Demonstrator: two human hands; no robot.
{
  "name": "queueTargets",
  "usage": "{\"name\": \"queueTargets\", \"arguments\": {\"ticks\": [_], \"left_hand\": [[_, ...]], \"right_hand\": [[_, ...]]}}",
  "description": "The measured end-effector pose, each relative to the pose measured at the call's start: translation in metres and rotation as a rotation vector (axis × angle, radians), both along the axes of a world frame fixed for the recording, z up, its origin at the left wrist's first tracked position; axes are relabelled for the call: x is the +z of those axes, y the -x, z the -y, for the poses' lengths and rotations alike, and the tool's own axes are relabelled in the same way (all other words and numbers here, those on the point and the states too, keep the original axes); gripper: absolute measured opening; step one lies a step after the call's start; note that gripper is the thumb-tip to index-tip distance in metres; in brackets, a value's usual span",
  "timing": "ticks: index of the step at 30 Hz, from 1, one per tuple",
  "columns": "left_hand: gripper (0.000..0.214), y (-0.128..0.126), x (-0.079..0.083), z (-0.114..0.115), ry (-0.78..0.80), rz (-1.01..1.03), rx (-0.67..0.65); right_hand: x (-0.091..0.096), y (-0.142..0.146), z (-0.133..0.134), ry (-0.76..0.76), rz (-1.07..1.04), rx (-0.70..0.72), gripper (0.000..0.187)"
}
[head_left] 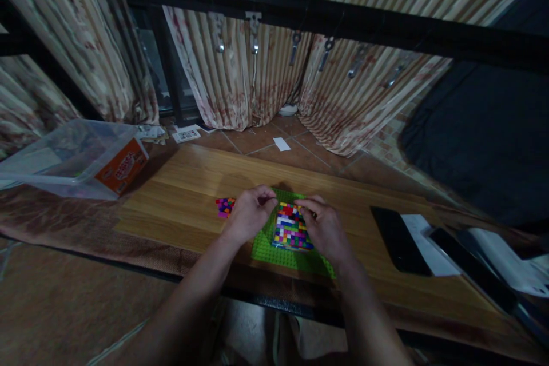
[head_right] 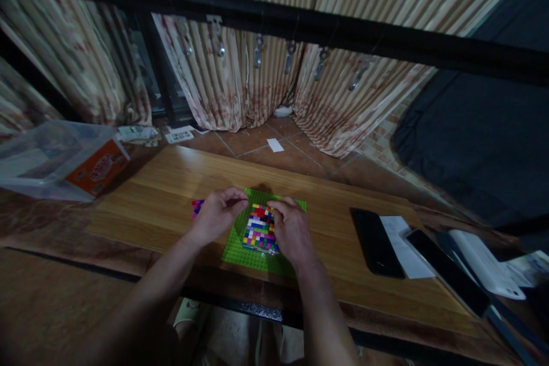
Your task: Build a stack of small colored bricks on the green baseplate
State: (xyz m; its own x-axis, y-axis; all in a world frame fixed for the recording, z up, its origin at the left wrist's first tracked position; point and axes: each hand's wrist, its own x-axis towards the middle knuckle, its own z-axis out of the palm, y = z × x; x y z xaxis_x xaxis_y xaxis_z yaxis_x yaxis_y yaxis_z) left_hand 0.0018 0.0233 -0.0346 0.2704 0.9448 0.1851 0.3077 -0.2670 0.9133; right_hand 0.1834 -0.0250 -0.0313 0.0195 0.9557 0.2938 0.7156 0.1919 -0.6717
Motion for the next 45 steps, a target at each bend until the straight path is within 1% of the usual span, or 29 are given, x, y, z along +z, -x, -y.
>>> {"name": "queueTargets", "arguments": {"ticks": [3,8,14,18,24,27,30,34,45], "left_hand": [[0.01,0.0002,-0.0009,0.0001,-0.002,-0.01,0.004],[0.01,0.0,-0.0015,0.0002,0.012,-0.041,0.006],[0.009,-0.0002,-0.0017,-0.0001,-0.001,-0.029,0.004],[0.009,-0.0002,0.0001,0.0007,0.005,-0.021,0.006],[0.009,-0.0001,0.0016,0.0015,-0.002,-0.033,0.013],[0.008,0.0,0.0019,0.0015,0.0,-0.038,0.017],[0.008,-0.0002,0.0023,0.0015,-0.009,-0.034,0.008],[0.009,-0.0007,0.0022,0.0015,-0.013,-0.039,0.015],[0.01,-0.0004,0.0013,0.0018,0.008,-0.059,0.019]], "right_hand": [[-0.0006,-0.0002,-0.0002,-0.002,-0.016,-0.018,0.025],[-0.0008,-0.0002,-0.0005,0.043,-0.057,-0.051,0.023],[0.0003,-0.0008,0.0002,0.04,-0.034,-0.058,0.022],[-0.0009,-0.0015,0.0008,0.047,-0.044,-0.106,0.024],[-0.0044,-0.0014,-0.0011,0.075,-0.128,-0.166,0.022],[-0.0055,-0.0006,-0.0017,0.074,-0.169,-0.159,0.022],[-0.006,0.0004,-0.0015,0.059,-0.205,-0.125,0.026],[-0.0046,0.001,-0.0006,0.044,-0.181,-0.101,0.024],[-0.0022,-0.0006,-0.0006,0.089,-0.121,-0.187,0.02]]}}
